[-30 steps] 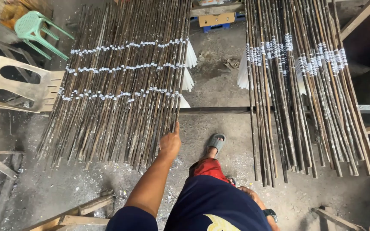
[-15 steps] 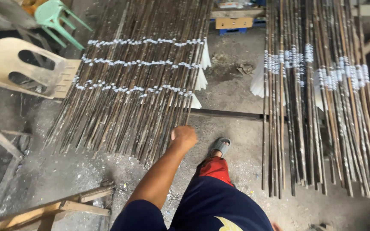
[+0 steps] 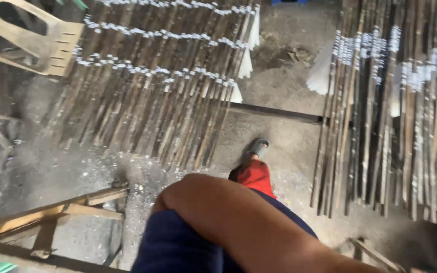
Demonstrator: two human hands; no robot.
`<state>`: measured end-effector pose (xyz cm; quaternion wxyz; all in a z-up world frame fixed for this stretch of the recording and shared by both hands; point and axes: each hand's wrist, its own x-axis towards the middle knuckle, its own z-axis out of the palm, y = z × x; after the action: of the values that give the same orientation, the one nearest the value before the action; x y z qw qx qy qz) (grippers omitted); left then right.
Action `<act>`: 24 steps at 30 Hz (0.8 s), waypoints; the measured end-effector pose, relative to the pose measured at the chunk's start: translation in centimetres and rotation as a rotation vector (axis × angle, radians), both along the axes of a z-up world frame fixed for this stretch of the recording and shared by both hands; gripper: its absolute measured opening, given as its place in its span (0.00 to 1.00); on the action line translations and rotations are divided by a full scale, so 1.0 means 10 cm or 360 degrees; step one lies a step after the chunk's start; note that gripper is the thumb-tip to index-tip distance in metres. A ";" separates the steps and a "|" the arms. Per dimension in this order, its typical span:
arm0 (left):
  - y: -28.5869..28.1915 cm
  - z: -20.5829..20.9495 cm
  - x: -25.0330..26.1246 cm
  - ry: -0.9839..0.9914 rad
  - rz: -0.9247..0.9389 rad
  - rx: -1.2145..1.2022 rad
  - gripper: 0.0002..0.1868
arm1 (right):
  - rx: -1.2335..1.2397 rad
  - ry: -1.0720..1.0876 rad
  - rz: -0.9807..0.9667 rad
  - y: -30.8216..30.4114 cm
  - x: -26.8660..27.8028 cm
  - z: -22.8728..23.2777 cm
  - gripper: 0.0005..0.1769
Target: Tying candle wicks onto a long stick at regular intervals in preparation for dipping.
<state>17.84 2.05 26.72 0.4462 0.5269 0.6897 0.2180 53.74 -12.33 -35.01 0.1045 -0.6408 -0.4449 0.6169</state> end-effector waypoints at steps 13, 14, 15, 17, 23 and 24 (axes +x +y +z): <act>1.24 -1.07 -1.40 -0.0374 0.0059 0.1927 0.09 | 0.0650 -0.0166 -0.0659 1.64 -1.04 2.65 0.11; 1.47 -1.50 -1.49 -0.0160 0.0246 0.1609 0.07 | 0.0660 -0.0270 -0.0651 1.73 -1.23 2.90 0.12; 1.70 -1.94 -1.59 0.0051 0.0421 0.1282 0.06 | 0.0669 -0.0374 -0.0642 1.83 -1.42 3.14 0.16; 2.00 -2.78 -1.53 0.0077 0.0574 0.0838 0.06 | 0.0635 -0.0356 -0.0470 1.98 -1.76 3.40 0.13; 2.67 -3.68 -1.34 -0.0082 0.0634 -0.0120 0.16 | 0.0667 -0.0564 0.0440 2.53 -2.61 3.32 0.18; 2.69 -3.53 -1.33 -0.0158 0.0482 -0.0241 0.18 | 0.0721 -0.0495 0.0669 2.56 -2.65 3.12 0.23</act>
<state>4.50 28.97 -8.62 0.4802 0.3704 0.7528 0.2558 27.23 13.31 -3.80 0.0457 -0.5820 -0.7034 0.4054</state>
